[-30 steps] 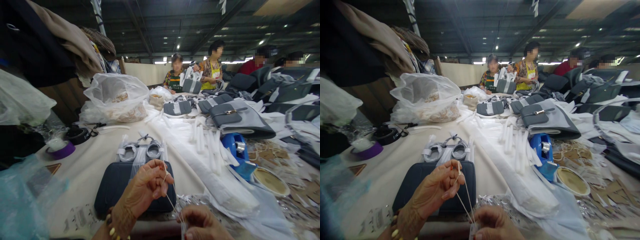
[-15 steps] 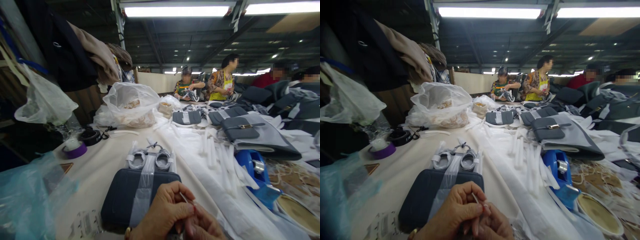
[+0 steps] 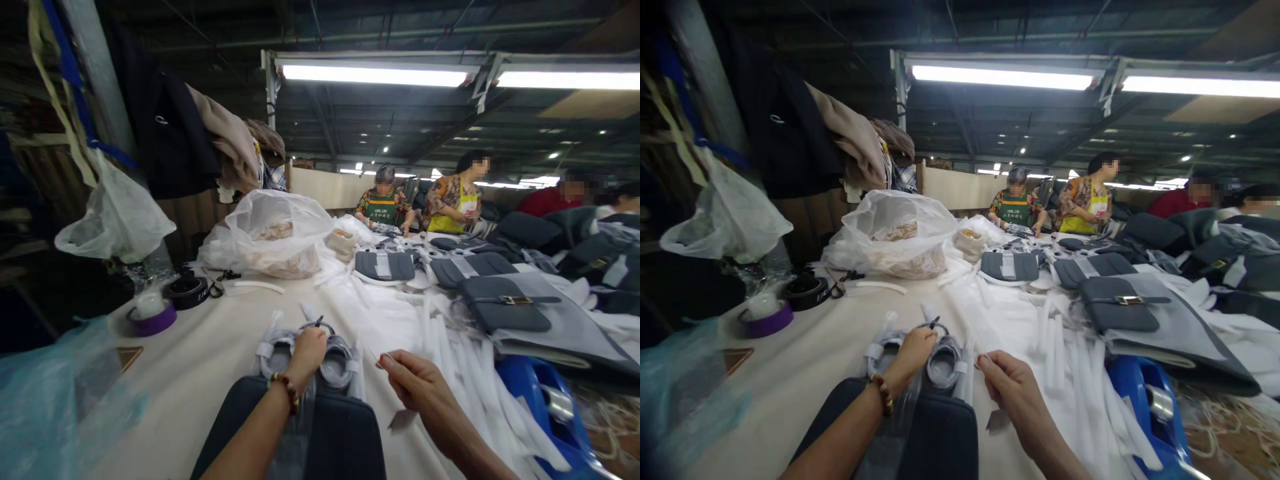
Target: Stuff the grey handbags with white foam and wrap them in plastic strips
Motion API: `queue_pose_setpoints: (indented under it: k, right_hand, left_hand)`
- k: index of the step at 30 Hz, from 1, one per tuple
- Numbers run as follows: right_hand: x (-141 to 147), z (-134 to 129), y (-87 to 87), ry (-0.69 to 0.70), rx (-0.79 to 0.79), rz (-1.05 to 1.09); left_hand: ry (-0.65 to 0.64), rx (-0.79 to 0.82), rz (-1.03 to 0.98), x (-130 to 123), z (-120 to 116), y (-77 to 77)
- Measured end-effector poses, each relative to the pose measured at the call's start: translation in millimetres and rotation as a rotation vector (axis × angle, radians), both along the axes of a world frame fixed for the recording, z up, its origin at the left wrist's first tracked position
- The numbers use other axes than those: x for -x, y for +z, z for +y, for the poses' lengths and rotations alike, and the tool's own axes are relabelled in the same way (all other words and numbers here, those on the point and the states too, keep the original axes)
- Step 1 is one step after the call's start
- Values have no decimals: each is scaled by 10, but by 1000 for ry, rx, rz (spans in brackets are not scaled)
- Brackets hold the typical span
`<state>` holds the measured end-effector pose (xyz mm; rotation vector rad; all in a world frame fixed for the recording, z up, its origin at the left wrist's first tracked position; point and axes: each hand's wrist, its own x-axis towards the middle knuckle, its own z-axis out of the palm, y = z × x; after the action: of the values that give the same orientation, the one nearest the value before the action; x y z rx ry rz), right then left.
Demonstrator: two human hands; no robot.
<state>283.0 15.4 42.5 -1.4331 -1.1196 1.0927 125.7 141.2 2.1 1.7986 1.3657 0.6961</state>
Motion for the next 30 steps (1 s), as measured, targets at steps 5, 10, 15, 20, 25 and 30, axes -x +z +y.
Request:
queue_pose_setpoints:
  k: [5,10,15,20,25,30]
  right_hand:
    - [-92,578,148,31,-133,-620]
    - [-68,1136,162,162,-106,-1032]
    - [48,1585,11,334,13,-1246]
    - [219,1852,-189,589,120,-1276]
    - [239,1961,-312,751,191,-1205]
    - [219,1933,-270,763,184,-1229]
  left_hand:
    - [-79,32,193,-208,353,-229]
    - [-35,-33,200,-213,324,-410]
    - [63,-120,42,-166,240,-445]
    - [170,-125,-107,-161,200,-406]
    - [255,-53,-189,-152,219,-401]
    - [305,-56,-254,-163,238,-420]
